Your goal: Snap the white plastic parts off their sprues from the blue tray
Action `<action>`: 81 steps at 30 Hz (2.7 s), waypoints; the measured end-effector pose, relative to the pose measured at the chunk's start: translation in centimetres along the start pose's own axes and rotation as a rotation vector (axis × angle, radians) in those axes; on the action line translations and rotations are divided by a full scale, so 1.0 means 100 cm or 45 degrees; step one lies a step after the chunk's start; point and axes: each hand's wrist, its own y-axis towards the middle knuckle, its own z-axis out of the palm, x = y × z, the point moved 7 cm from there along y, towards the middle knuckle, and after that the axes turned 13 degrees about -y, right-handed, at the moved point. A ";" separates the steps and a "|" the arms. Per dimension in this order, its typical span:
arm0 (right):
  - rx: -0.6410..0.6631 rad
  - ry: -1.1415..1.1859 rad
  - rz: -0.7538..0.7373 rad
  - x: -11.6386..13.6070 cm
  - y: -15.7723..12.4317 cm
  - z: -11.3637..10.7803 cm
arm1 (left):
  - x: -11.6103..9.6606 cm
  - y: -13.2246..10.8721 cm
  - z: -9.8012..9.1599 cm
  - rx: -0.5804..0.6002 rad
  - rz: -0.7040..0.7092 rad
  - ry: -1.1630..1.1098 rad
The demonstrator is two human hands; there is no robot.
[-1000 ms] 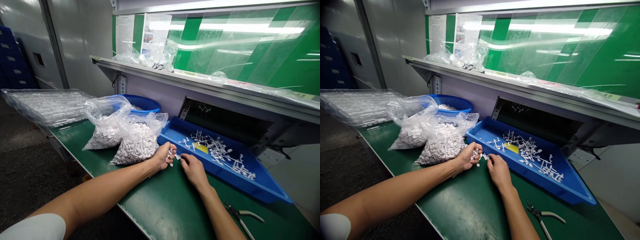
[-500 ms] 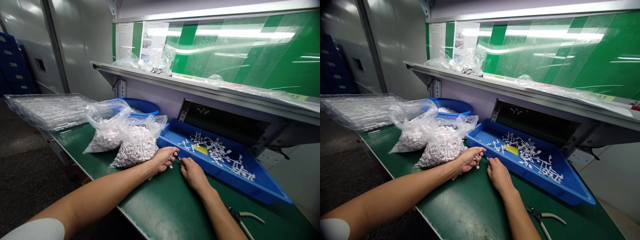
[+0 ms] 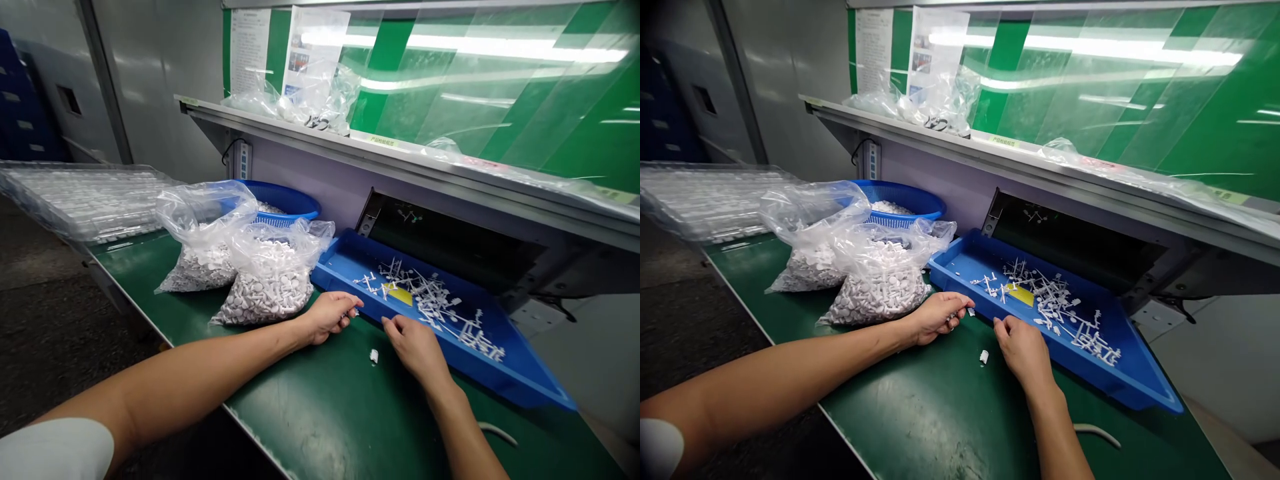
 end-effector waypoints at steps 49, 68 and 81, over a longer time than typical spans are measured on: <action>0.235 0.893 -0.022 0.054 -0.022 -0.014 | -0.039 -0.042 0.023 0.129 0.791 0.770; 0.173 1.373 0.024 0.060 -0.024 0.001 | -0.045 -0.051 0.031 0.504 1.228 1.175; 0.057 1.364 -0.002 0.056 -0.022 -0.012 | -0.042 -0.036 0.028 0.307 0.689 0.612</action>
